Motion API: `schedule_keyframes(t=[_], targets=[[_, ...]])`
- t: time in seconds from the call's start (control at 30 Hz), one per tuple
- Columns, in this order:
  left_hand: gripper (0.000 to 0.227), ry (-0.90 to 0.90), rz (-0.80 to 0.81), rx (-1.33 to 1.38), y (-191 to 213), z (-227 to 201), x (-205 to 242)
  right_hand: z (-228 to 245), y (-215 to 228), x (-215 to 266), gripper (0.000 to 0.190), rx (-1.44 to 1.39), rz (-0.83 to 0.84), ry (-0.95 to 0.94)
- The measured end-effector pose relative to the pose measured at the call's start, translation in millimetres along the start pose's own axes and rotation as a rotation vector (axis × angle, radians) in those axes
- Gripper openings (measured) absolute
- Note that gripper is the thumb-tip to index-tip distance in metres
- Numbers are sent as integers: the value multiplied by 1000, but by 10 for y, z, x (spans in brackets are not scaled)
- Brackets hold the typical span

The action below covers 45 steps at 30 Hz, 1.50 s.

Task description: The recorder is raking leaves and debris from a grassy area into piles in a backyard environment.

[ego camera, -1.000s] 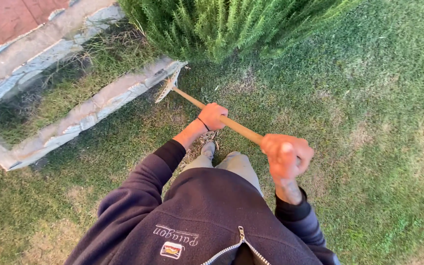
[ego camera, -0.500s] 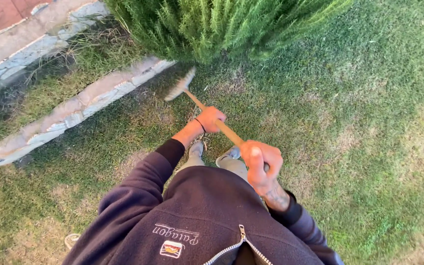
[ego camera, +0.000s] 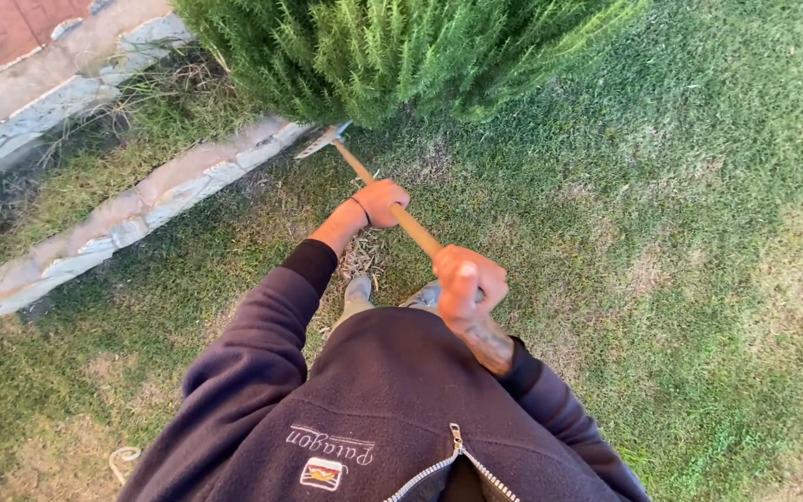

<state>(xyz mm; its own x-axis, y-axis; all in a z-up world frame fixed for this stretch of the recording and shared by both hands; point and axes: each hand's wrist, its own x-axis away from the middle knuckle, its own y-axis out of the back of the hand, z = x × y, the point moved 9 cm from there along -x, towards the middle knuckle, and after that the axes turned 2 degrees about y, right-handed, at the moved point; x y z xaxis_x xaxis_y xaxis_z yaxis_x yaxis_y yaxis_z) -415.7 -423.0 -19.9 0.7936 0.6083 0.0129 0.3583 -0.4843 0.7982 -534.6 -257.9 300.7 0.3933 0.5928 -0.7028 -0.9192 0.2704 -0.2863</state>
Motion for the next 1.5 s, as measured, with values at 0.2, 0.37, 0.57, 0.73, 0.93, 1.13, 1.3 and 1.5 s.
schedule_keyframes(t=[0.2,0.37,0.57,0.73,0.93,1.13,1.3,1.5], targets=[[25,89,-71,39,-470,48,97,143,11,-18,51,89,153,-213],[22,16,-28,102,-374,-1005,73,950,-198,-733,42,195,157,-123],[25,26,-30,84,-140,-1165,-245,993,214,-783,43,-30,114,-13],[27,49,-37,72,0,-571,-505,220,438,-226,36,-54,81,85],[30,120,-206,118,-518,-459,-596,151,689,-172,45,44,64,-81],[29,17,-146,165,-551,-1436,-586,680,1184,-452,47,52,112,-50],[27,23,-202,14,-250,-1392,-757,391,1467,-114,8,-224,840,-99],[23,35,-195,48,-533,-540,-932,-511,1339,436,9,-554,570,229]])
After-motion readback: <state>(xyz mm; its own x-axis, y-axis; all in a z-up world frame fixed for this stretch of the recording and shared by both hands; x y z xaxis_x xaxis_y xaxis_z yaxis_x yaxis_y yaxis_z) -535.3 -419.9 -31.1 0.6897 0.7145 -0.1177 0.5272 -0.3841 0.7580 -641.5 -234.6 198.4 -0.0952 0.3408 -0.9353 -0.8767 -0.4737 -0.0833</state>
